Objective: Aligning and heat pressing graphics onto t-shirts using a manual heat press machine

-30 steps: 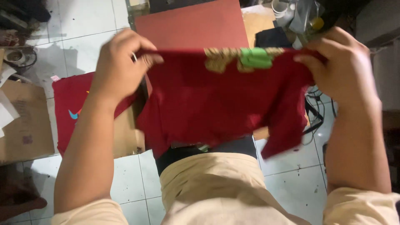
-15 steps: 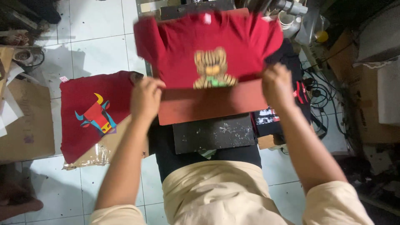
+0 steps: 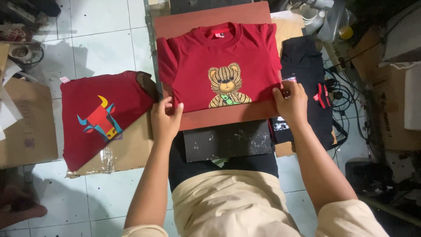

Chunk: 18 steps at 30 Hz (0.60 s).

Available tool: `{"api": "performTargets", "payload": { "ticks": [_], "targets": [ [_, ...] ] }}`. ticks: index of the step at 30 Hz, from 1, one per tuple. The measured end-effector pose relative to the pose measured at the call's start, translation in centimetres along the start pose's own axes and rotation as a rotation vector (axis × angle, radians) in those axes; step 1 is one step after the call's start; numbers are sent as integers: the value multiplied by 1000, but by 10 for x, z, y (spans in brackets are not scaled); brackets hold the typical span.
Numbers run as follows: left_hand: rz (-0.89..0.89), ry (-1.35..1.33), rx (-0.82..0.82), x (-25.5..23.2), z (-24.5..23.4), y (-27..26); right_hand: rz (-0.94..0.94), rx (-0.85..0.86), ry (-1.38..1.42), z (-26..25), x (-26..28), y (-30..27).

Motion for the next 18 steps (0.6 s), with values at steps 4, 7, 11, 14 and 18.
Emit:
{"api": "performTargets", "payload": {
  "ticks": [4,7,11,14,18],
  "targets": [
    [-222,20,133,14,25,2,252,70,-3,15,-41,7],
    [-190,23,97,27,34,6,377,79,95,12,-39,8],
    [-234,-26,74,13,16,6,412,160,48,19,-44,6],
    [-157,-181,-72,-5,-5,13,365,80,147,5,-27,18],
    [-238,-150,37,5,7,13,489,142,163,-3,-15,17]
  ]
}}
Point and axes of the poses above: each hand's wrist, its own y-axis towards the middle knuckle, its own z-axis out of the palm, x = y × z, the point moved 10 cm from there along y, towards the middle knuckle, and after that the axes turned 14 degrees about y, right-handed, at the moved point
